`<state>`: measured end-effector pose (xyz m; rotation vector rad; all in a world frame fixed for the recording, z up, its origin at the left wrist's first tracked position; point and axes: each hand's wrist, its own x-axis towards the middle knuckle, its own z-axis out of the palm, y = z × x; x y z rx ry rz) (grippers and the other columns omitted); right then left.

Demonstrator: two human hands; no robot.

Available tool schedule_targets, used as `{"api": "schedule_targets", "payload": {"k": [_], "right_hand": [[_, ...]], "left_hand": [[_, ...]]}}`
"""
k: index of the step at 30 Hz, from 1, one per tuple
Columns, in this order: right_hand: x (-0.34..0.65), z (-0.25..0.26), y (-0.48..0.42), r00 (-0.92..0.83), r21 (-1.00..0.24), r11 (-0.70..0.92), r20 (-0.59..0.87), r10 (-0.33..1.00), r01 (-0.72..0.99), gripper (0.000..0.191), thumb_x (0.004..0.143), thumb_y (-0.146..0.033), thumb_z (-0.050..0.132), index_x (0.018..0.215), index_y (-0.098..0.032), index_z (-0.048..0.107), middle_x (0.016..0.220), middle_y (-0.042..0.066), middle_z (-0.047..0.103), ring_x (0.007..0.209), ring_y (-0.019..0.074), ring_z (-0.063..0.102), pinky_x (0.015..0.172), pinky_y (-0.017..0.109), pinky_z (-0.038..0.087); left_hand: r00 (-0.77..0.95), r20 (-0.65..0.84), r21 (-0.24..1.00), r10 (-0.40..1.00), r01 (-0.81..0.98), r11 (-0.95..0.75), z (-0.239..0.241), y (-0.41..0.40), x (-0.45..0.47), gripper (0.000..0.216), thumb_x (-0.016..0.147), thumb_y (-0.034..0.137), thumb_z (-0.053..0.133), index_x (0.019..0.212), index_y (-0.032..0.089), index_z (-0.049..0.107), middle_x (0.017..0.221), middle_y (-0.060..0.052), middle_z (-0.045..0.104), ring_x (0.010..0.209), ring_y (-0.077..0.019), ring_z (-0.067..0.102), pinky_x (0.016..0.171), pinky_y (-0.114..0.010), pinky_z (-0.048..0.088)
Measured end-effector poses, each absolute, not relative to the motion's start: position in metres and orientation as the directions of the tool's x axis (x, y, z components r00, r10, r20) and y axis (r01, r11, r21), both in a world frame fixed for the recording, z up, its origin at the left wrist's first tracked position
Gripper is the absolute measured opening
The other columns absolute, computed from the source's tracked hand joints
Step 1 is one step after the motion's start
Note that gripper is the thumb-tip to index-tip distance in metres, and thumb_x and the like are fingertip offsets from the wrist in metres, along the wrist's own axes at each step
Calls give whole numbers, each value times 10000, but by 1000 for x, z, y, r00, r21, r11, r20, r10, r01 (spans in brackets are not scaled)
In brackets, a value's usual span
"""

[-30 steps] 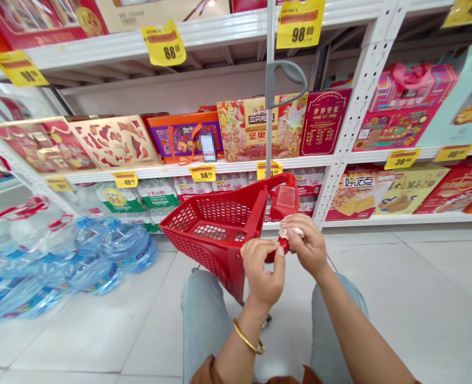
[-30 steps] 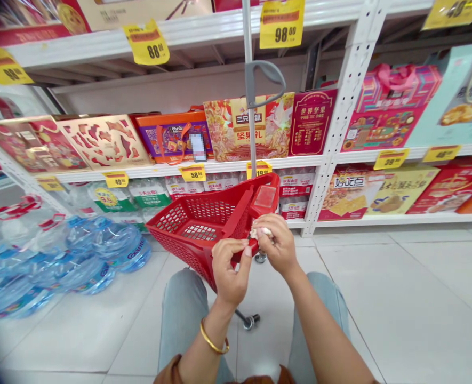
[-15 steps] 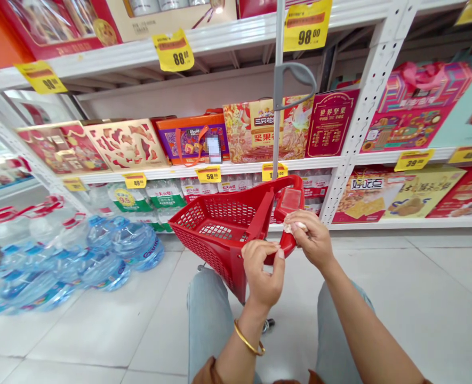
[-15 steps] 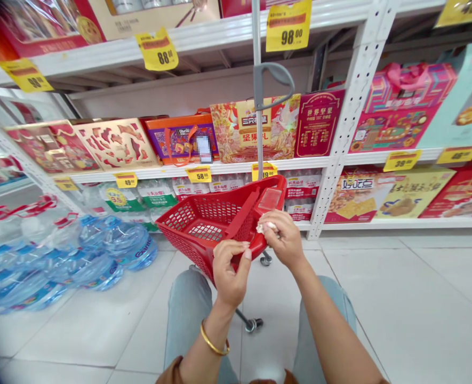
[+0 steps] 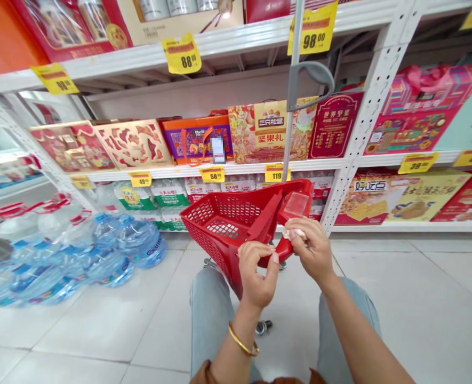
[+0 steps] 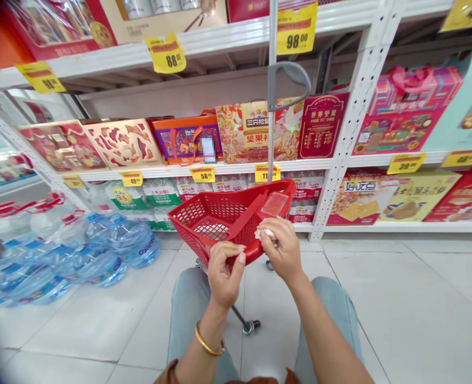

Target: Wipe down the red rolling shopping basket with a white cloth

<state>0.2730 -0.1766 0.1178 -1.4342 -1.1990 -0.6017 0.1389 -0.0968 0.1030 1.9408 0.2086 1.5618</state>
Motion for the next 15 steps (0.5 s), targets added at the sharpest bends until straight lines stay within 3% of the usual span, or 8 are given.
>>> {"api": "schedule_targets", "payload": {"k": [9,15], "right_hand": [[254,114,-174,343,-389,97,886,313,916,106,885,-223,595,965,-231,663,948,36,705,950,198,636,936,419,454],[240,113,-173,381,-417,70,876,295,906,154,896,-228,590,1034,-235,656,1017,49,697,1011,206,622,977,446,451]], "left_hand": [[264,818,569,511,-247,-784,103,-88,129,111,876,214,563,766,204,570,764,-9,666,743,-157,613,751,-347,471],[282,871,425,401,-26,-905,113,-99,124,86,877,143,535,890,192,605,883,-33,697,886,-175,635,995,-456,414]]}}
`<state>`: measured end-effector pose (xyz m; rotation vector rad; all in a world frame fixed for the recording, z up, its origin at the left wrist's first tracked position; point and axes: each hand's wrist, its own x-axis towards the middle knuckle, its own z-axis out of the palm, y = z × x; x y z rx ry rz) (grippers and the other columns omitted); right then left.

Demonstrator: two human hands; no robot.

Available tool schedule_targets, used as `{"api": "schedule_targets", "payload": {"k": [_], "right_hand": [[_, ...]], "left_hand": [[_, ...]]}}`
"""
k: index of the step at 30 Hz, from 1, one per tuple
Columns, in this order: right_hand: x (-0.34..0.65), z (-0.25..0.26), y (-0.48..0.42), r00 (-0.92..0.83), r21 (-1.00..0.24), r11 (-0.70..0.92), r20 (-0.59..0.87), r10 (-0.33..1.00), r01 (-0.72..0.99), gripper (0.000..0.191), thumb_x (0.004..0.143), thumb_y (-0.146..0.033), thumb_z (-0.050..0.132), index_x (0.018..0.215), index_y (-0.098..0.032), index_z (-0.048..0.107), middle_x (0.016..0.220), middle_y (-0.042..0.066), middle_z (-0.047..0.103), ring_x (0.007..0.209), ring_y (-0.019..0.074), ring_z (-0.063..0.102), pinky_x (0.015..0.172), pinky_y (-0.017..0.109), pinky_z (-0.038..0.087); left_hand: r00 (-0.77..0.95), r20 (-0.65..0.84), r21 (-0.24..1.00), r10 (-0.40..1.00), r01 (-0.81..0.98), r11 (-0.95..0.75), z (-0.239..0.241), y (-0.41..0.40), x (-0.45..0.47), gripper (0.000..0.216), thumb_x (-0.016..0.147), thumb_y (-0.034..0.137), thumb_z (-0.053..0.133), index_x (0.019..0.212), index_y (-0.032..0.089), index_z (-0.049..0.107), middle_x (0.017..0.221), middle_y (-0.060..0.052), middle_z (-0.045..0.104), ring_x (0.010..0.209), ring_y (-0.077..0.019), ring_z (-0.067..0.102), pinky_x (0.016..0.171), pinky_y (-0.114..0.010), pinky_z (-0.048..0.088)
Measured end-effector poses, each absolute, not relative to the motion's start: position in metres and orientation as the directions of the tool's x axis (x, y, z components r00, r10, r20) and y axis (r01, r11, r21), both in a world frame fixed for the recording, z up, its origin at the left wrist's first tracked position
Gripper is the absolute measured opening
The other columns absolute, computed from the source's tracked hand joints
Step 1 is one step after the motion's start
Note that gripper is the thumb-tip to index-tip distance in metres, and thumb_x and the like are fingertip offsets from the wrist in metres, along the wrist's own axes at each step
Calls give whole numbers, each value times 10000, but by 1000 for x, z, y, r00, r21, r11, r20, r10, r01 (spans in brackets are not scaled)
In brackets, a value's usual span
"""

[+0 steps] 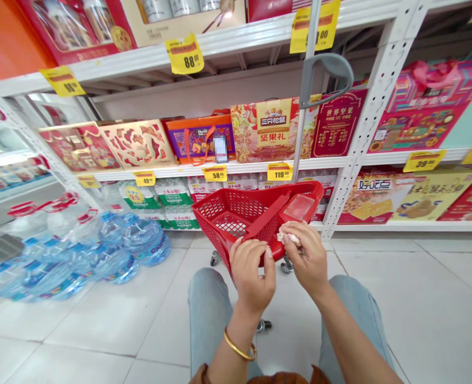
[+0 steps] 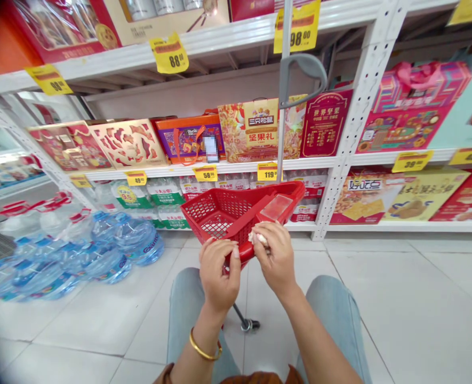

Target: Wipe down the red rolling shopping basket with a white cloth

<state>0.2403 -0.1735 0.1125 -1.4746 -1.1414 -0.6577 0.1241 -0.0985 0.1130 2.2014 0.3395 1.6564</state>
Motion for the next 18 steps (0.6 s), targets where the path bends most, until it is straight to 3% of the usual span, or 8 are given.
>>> {"api": "schedule_targets", "payload": {"k": [5,9,18], "right_hand": [[221,114,-174,404,-453,94,858,316,887,215,904,-213,577,1109,-250,631,1067,54,694,1059,206,615,1006,461,453],[217,110,-174,349,-413,124,867,355,902,291,917,-177,532,1193,-247,594,1178,72,665,1170,214,579,1051,482,428],[247,106,-175,267,-325,127,902,339,937,201,888,-206,591,1072,-249,657,1072,56,708,1172,241,596,1115,570,341]], "left_hand": [[326,876,372,356,15,-928,113,-111,129,162,887,108,535,1008,165,625,972,-82,719,946,-196,645,933,-416,484],[287,897,343,337,28,-939,108,-110,131,215,880,74,537,1058,153,628,1001,-98,722,959,-203,645,903,-411,498],[319,902,341,290,-115,-933,109,-97,129,211,857,91,598,1033,189,658,949,-59,741,899,-175,668,861,-375,523]]}}
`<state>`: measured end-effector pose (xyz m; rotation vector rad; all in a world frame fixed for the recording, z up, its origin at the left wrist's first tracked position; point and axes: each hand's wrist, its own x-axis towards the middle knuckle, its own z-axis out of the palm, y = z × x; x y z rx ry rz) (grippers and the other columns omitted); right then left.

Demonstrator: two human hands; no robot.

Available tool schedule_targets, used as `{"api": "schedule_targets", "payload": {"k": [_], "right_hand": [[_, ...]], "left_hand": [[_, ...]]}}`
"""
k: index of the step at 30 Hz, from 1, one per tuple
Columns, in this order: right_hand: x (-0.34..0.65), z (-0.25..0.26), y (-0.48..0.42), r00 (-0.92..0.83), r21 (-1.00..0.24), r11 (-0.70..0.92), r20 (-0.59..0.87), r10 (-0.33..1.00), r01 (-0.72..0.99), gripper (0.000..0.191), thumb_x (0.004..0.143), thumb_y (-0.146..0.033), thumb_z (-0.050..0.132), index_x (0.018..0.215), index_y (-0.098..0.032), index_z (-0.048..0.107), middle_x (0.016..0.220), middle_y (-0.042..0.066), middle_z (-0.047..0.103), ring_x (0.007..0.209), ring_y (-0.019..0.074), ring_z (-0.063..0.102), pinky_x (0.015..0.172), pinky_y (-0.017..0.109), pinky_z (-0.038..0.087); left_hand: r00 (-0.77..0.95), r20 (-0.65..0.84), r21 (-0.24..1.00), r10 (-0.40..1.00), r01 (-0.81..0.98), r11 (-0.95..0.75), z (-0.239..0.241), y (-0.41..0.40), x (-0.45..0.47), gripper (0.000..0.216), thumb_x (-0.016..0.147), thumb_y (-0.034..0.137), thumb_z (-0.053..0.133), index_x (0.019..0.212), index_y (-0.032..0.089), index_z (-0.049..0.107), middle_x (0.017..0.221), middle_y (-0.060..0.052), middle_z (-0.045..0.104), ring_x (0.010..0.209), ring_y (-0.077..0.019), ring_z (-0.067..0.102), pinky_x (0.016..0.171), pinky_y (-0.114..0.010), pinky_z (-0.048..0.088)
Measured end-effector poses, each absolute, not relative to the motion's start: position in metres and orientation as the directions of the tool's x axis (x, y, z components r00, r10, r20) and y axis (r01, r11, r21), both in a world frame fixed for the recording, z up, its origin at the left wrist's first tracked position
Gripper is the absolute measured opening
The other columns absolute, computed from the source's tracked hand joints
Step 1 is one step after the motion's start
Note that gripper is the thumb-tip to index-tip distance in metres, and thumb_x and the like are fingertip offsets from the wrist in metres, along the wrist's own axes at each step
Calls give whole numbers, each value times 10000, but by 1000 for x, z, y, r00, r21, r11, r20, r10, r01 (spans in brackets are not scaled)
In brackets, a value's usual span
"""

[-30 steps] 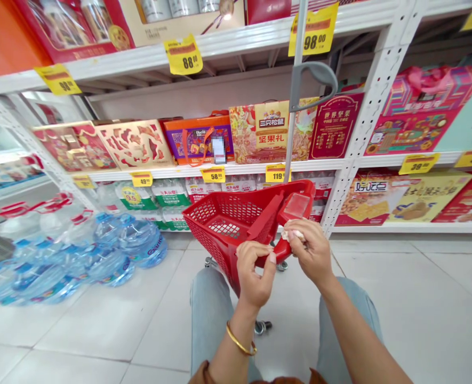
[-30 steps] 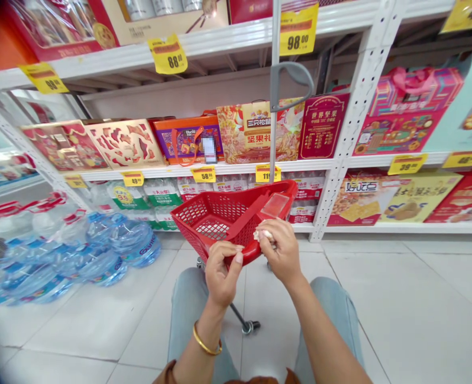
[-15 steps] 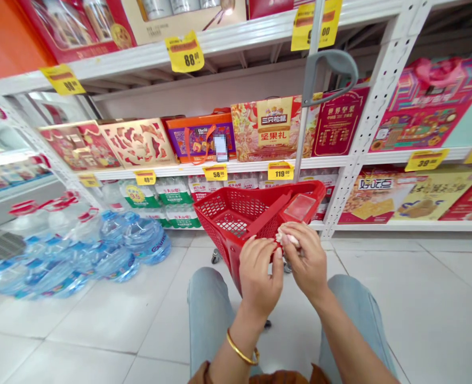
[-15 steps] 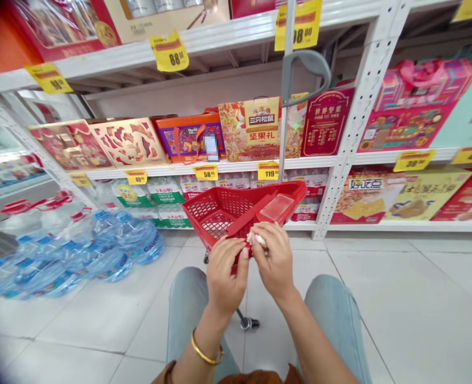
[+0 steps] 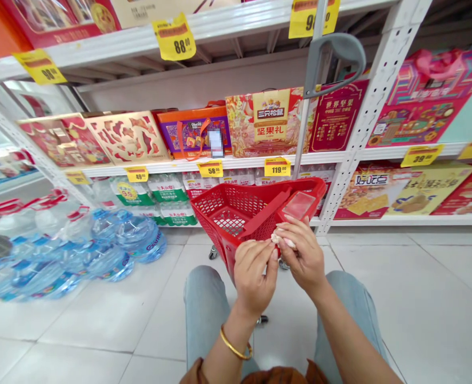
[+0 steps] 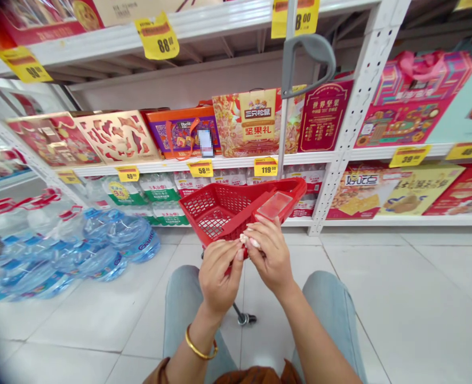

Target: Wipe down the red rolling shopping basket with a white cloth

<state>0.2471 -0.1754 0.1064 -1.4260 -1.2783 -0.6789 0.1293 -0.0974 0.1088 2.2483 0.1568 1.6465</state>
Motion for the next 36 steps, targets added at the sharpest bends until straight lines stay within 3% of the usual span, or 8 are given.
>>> {"api": "schedule_targets", "payload": {"k": [12,20,26,31,36], "right_hand": [[289,115,-176,342,-382,85,891,300,920,201,901,-252,582,1077,-239,678,1133,73,699,1251,254,554,1087,547,418],[274,119,-176,404,-422,10,874,271,907,196,921,-234,554,1082,-223,665,1093,81,710,1108,217,636,1013,473,486],[246,116,-177,380,-415,57,873,308,908,205,912,-209,562,1094,-243,650,1098,71,703,1101,215,632,1061,512,438],[218,113,-180,384,-456,139,849,363,879,243,902,-176,555,1120,-252,631,1108,71,692,1108,217,630,1029,492,473],[224,107,-178,284,-361,176,893,350,916,272,884,-167,567,1134,-258,622,1085,66,697,1076,217,644,995,486,495]], "left_hand": [[273,916,337,292,-134,-932,108,-97,131,199,843,95,610,996,207,669,924,-48,751,872,-170,682,860,-388,541],[255,921,332,295,-113,-937,106,-97,133,190,830,82,623,975,199,662,930,-45,747,878,-167,672,869,-388,527],[246,916,344,317,-75,-936,107,-101,133,134,849,111,603,944,193,650,907,-46,744,863,-166,671,866,-384,518],[241,906,362,348,-17,-932,109,-104,134,96,871,147,560,878,194,644,834,-42,728,811,-169,664,846,-382,516],[234,914,353,331,-61,-933,107,-101,132,92,853,138,579,885,197,641,833,-36,725,804,-164,659,836,-376,522]]}}
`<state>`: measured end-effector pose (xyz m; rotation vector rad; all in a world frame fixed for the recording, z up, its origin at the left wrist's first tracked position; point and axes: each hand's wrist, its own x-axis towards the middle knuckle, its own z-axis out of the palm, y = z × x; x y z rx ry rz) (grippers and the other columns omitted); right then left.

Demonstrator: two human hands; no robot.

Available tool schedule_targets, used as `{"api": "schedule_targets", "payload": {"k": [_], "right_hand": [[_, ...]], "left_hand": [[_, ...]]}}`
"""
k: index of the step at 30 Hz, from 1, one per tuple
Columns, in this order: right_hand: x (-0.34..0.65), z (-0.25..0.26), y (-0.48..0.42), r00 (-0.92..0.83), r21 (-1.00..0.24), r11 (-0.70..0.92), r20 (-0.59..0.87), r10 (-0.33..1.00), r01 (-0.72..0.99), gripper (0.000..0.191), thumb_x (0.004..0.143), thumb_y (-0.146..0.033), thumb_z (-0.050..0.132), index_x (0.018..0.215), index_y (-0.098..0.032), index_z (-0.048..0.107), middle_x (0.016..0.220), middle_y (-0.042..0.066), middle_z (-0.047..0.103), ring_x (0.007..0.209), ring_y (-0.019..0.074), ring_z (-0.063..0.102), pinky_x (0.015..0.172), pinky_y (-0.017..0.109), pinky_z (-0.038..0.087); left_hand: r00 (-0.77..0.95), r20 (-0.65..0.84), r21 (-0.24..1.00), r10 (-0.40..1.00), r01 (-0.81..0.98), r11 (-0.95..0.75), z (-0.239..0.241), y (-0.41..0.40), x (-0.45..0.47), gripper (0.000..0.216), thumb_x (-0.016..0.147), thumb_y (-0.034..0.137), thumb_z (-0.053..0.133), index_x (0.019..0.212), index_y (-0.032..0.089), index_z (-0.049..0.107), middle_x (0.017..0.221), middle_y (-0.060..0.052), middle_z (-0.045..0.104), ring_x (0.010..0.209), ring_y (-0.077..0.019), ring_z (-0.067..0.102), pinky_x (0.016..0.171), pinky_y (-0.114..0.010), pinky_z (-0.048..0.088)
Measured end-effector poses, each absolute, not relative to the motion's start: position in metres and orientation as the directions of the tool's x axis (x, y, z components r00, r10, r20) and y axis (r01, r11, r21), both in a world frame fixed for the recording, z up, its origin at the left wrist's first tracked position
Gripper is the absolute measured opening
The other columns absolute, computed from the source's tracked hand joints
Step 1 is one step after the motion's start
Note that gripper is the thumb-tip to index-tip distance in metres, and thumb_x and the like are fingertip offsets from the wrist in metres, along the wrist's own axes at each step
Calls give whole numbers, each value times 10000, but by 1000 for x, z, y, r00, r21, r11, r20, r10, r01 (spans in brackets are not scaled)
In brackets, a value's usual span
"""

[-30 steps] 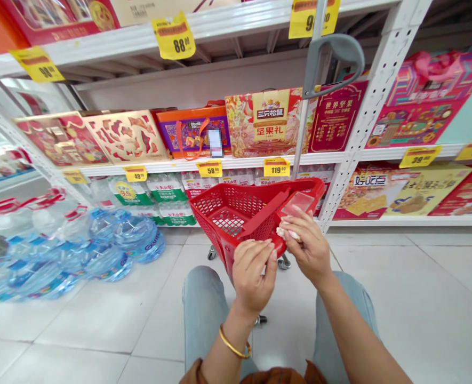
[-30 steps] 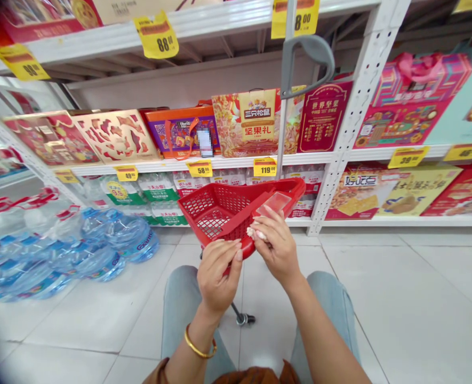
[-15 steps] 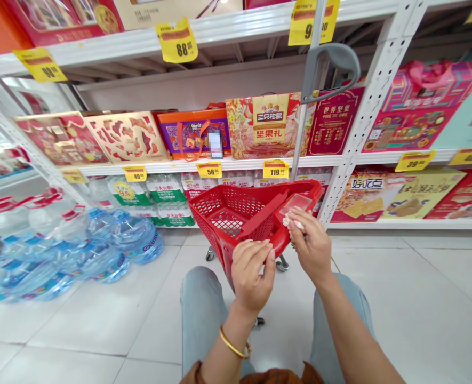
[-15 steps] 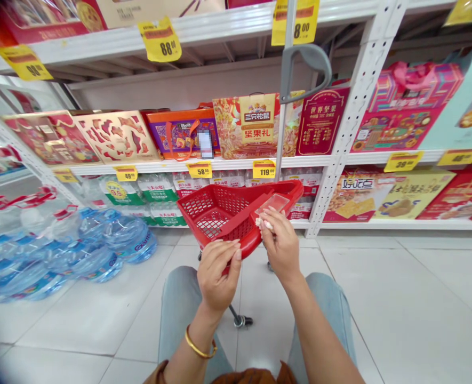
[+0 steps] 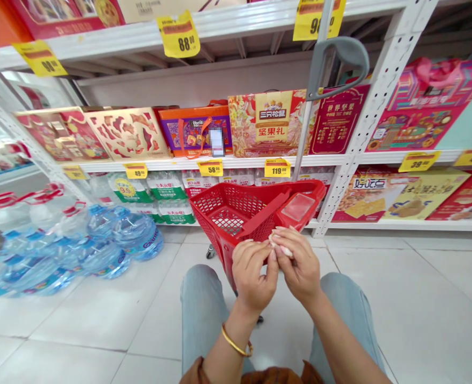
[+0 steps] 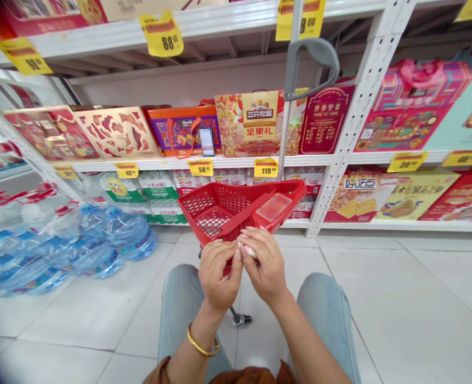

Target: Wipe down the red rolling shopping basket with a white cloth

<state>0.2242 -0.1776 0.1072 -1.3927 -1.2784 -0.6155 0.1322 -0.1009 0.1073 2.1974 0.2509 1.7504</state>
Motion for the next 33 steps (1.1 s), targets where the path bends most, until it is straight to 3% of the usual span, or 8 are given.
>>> {"api": "schedule_targets", "payload": {"k": [8,13,19,25,33], "right_hand": [[253,109,-172,233,-284,99,907,352,954,191,864,-220,597,1041,-262,655,1003,43,705,991,214,661,1051,532,442],[276,115,-172,244,-277,58,915,322,959,160,871,-238,592,1008,-262,671,1015,43,709,1068,231,641,1057,529,437],[284,121,-173,337,-356,2,886,319,934,175,906,-262,570,1052,-229,660,1068,80,695,1115,244,621,1024,496,471],[266,123,-174,391,-418,24,867,309,908,158,906,-239,575,1040,-237,658,1037,68,702,1052,219,641,1044,490,452],[223,114,-178,331,-421,157,853,404,893,215,899,-172,565,1094,-239,627,1071,70,690,1087,204,628,1056,495,446]], "left_hand": [[202,926,340,319,-76,-937,108,-96,132,106,830,126,591,886,202,640,831,-39,740,785,-170,677,824,-383,528],[207,925,342,320,-80,-936,109,-96,132,111,831,124,581,891,199,637,840,-45,743,785,-173,678,817,-389,529],[211,923,347,322,-92,-933,107,-96,132,132,823,103,590,905,200,627,855,-43,740,806,-168,666,833,-399,523],[184,923,347,337,-26,-937,107,-99,134,98,812,111,606,862,196,601,821,-30,726,789,-165,656,840,-393,506],[179,922,350,344,-4,-937,110,-100,134,59,819,141,606,823,199,602,771,-24,710,746,-168,643,800,-375,507]]}}
